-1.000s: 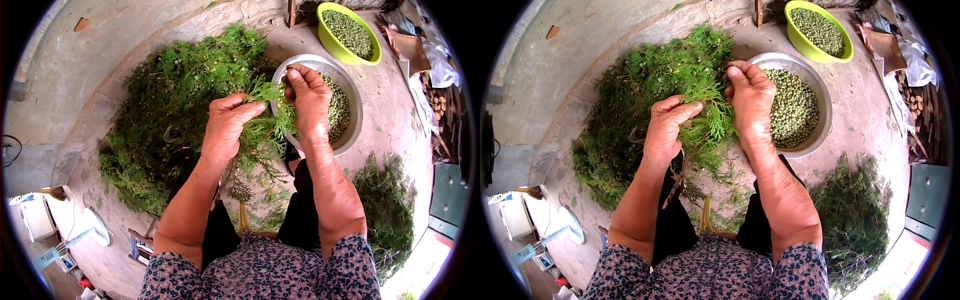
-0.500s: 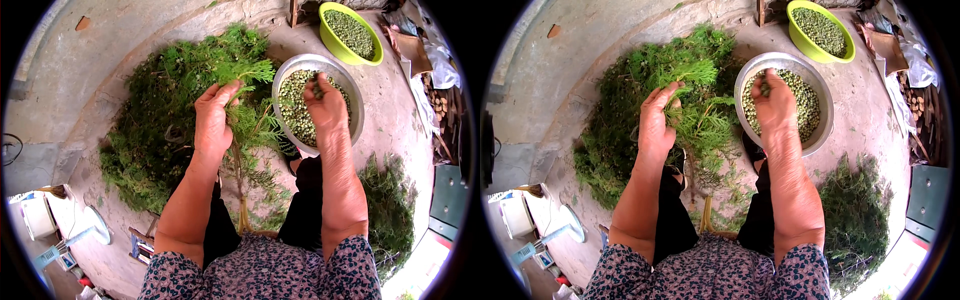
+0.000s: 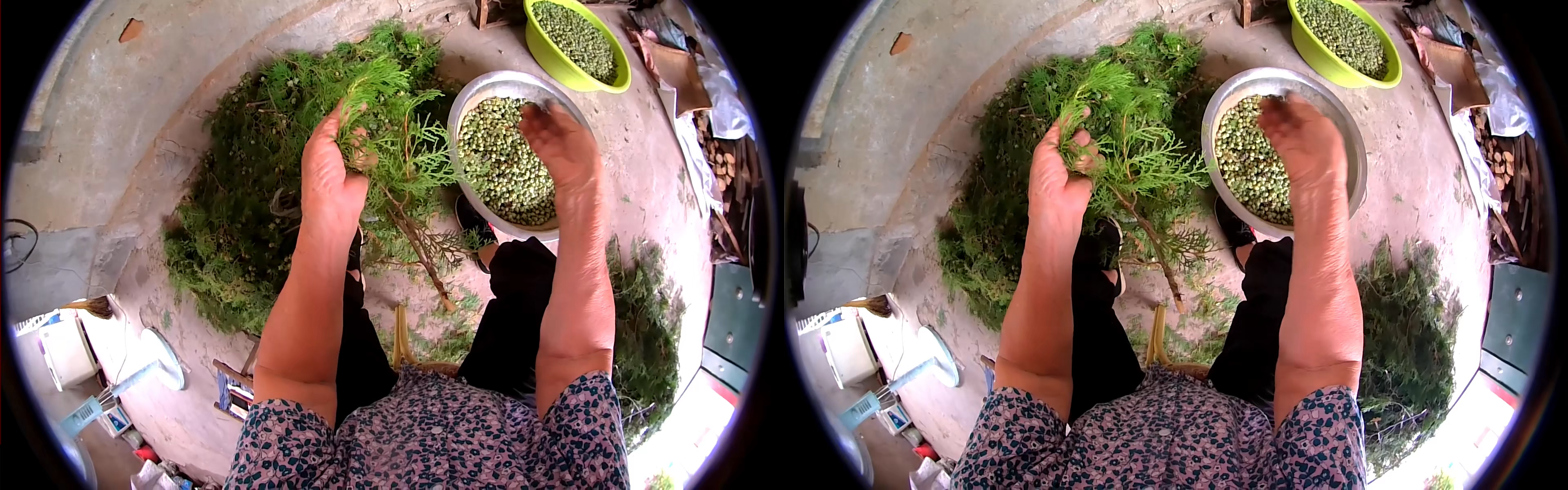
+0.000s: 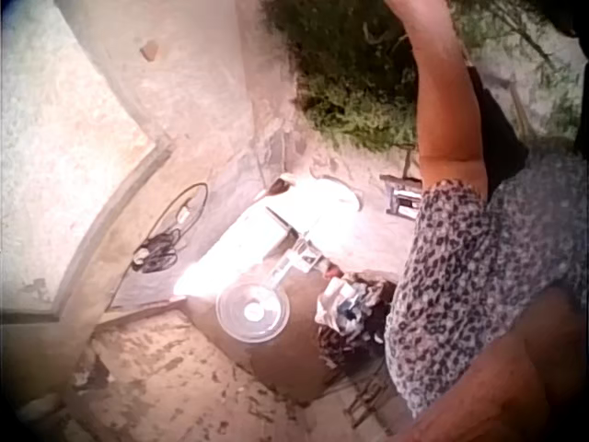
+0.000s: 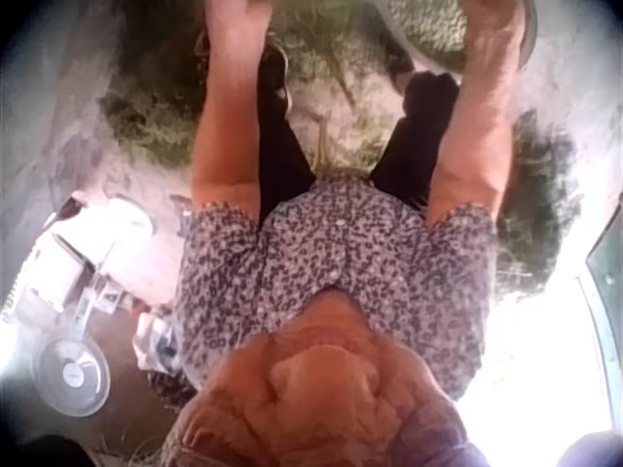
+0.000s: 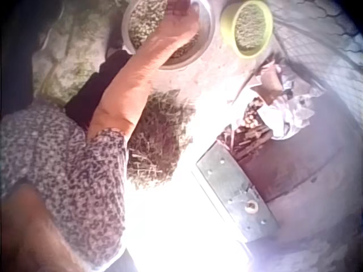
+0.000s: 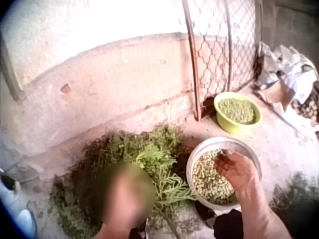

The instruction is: The person picks small green pods or seeds from a pile of leafy branches and places them into a metal bowl.

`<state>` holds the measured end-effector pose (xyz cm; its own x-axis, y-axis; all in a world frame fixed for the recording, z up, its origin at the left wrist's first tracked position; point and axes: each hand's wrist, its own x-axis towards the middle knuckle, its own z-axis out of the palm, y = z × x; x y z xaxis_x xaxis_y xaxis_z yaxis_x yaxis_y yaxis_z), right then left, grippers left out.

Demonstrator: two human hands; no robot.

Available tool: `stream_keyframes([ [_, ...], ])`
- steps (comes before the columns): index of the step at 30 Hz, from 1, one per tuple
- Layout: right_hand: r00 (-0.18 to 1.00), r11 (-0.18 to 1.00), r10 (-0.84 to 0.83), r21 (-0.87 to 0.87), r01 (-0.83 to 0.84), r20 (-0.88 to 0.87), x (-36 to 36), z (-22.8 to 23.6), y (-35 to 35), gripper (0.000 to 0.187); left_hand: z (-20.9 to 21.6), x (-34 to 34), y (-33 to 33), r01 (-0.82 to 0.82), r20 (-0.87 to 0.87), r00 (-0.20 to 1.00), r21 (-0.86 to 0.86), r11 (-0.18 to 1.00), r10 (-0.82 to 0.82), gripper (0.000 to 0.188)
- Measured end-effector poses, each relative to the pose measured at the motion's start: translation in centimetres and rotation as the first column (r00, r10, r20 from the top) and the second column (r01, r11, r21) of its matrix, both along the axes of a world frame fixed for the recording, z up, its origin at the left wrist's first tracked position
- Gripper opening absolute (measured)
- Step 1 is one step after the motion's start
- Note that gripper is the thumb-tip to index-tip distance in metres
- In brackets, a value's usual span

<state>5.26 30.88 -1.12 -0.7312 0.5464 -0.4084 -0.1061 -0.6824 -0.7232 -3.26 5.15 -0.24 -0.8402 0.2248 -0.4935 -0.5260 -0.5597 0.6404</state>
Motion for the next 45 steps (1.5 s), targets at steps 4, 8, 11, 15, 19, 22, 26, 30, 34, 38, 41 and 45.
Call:
stream_keyframes([
  [4, 0.775, 0.519, 0.514, 0.587, -0.622, 0.367, -0.3, 2.8, -6.5, 0.013, -0.2, -0.6, -0.7, -0.015, 0.046, 0.999, 0.022, 1.000, 0.014, 0.021],
  [8, 0.520, -0.207, 0.568, 0.722, -0.660, 0.638, -0.3, 0.9, -7.8, 0.015, -0.2, -0.7, -1.0, 0.050, 0.024, 0.998, 0.231, 0.972, -0.057, 0.019],
  [11, 0.414, -0.149, 0.727, 0.714, -0.684, 0.548, -0.3, 0.8, -8.8, 0.029, 0.1, -0.8, -1.3, 0.015, 0.004, 1.000, 0.294, 0.956, -0.017, 0.018],
  [15, 0.520, -0.172, 0.589, 0.724, -0.668, 0.619, 0.6, -1.4, -11.7, 0.045, -0.5, -0.9, -1.4, -0.018, -0.031, 0.999, 0.379, 0.925, 0.032, 0.018],
  [19, 0.481, -0.256, 0.539, 0.678, -0.689, 0.692, -0.3, -2.3, -11.5, 0.026, 0.2, -0.6, -0.6, -0.044, -0.076, 0.994, 0.368, 0.929, 0.077, 0.022],
  [22, 0.535, 0.107, 0.639, 0.624, -0.774, 0.553, -0.4, -1.1, -10.8, 0.016, 1.2, -0.2, 0.0, -0.087, -0.163, 0.980, 0.162, 0.983, 0.113, 0.030],
  [26, 0.451, 0.238, 0.724, 0.425, -0.873, 0.521, -0.6, 0.5, -8.9, 0.017, -1.2, -1.0, -0.7, -0.127, -0.205, 0.970, 0.050, 0.991, 0.134, 0.048],
  [30, 0.551, 0.352, 0.725, 0.465, -0.812, 0.413, -0.4, 0.9, -7.9, 0.018, -2.5, -0.5, -0.8, -0.154, -0.136, 0.980, -0.059, 0.986, 0.145, 0.034],
  [34, 0.620, 0.431, 0.739, 0.521, -0.737, 0.265, -0.2, 1.7, -7.7, 0.024, -3.8, 0.0, 0.1, -0.144, 0.105, 0.981, -0.166, 0.975, 0.163, 0.010],
  [38, 0.601, 0.423, 0.779, 0.558, -0.714, 0.177, -0.1, 2.3, -7.9, 0.026, -4.7, 0.6, 0.9, 0.042, 0.075, 0.997, -0.089, 0.995, -0.036, 0.014],
  [41, 0.554, 0.359, 0.810, 0.584, -0.728, 0.193, 0.2, 2.9, -8.1, 0.023, -3.5, 0.7, 1.3, 0.053, 0.058, 0.997, -0.150, 0.987, -0.044, 0.012],
  [45, 0.536, 0.376, 0.831, 0.560, -0.739, 0.150, 0.7, 3.1, -8.6, 0.028, -3.8, 0.7, 1.0, 0.109, -0.019, 0.994, -0.073, 0.991, -0.111, 0.012],
])
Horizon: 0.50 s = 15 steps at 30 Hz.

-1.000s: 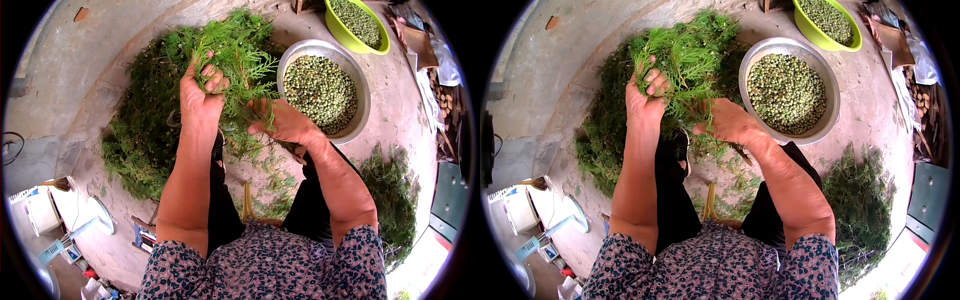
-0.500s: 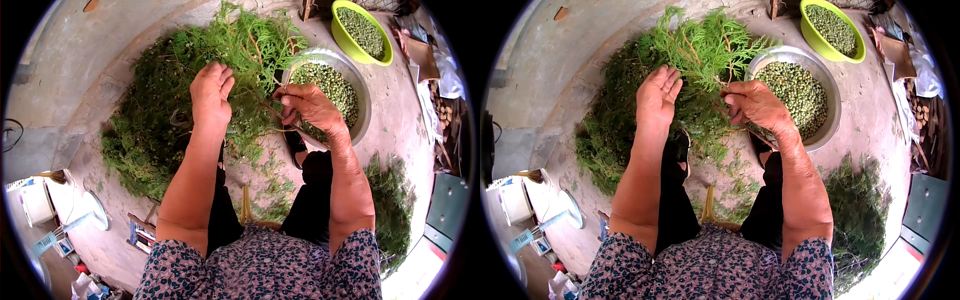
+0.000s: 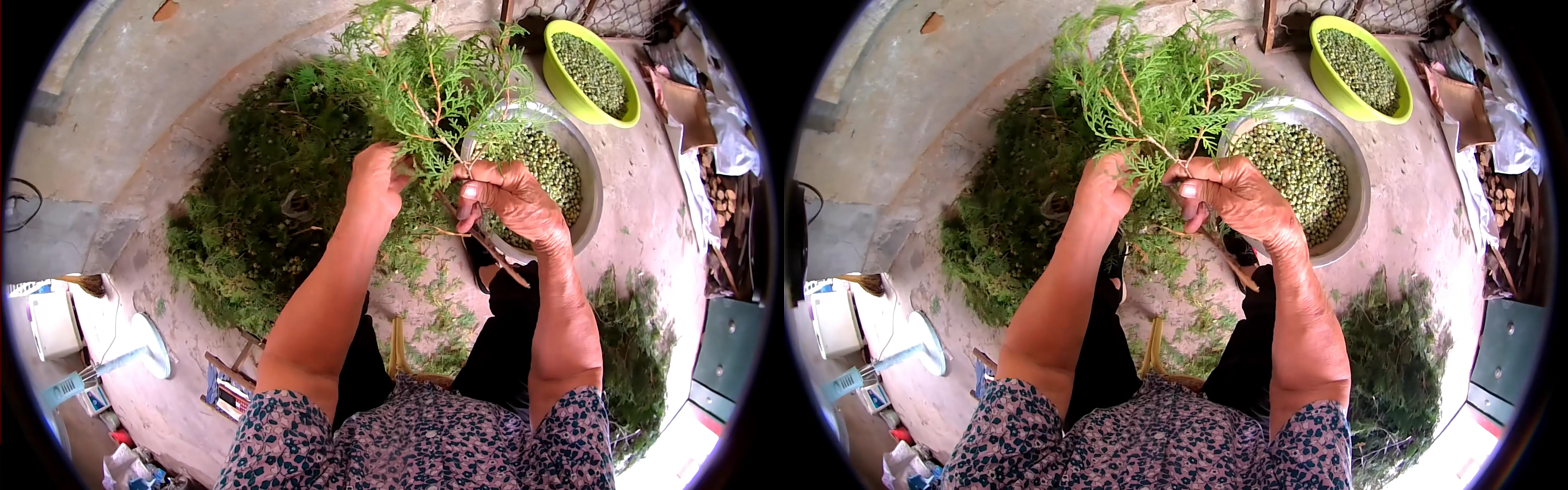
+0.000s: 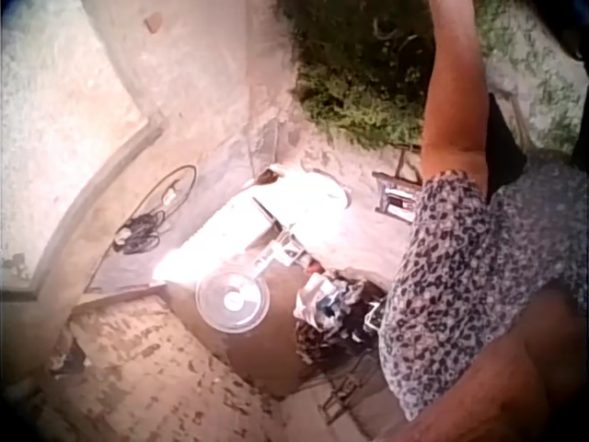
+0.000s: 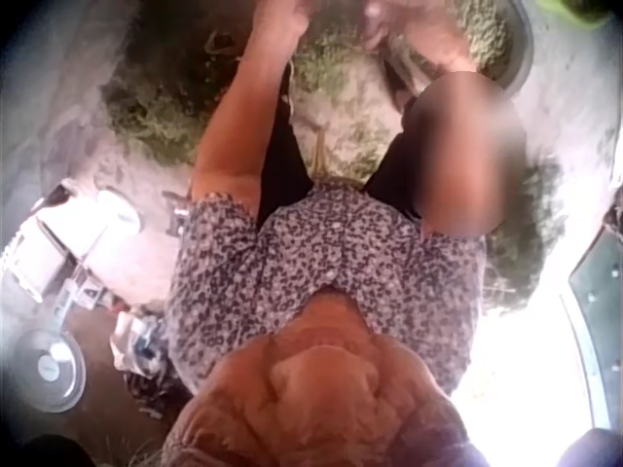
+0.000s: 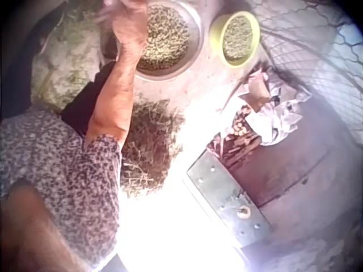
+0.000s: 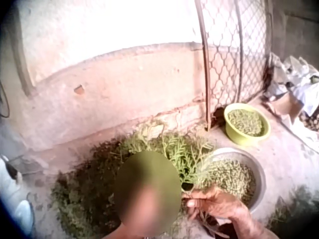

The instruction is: The person picks small green pods or seeds from a pile of leafy branches and places them into a metal bowl.

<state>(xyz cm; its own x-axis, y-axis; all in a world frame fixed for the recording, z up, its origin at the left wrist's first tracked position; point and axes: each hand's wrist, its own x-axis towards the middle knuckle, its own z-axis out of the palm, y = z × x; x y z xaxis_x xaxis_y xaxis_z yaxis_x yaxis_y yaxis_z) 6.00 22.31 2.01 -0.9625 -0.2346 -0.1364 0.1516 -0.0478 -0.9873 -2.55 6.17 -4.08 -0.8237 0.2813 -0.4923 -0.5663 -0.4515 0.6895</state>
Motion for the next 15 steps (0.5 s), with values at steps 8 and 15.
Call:
stream_keyframes([
  [8, 0.974, 0.981, -0.159, -0.086, 0.174, 0.159, -0.1, 0.0, -0.9, 0.027, -0.8, -0.9, 0.1, -0.115, 0.105, 0.990, 0.273, 0.955, 0.089, 0.010],
  [15, 0.915, 0.933, -0.350, -0.018, 0.360, 0.199, -0.7, -0.9, -1.2, 0.018, 0.6, -0.6, -0.6, -0.184, 0.102, 0.983, 0.448, 0.875, 0.155, 0.011],
])
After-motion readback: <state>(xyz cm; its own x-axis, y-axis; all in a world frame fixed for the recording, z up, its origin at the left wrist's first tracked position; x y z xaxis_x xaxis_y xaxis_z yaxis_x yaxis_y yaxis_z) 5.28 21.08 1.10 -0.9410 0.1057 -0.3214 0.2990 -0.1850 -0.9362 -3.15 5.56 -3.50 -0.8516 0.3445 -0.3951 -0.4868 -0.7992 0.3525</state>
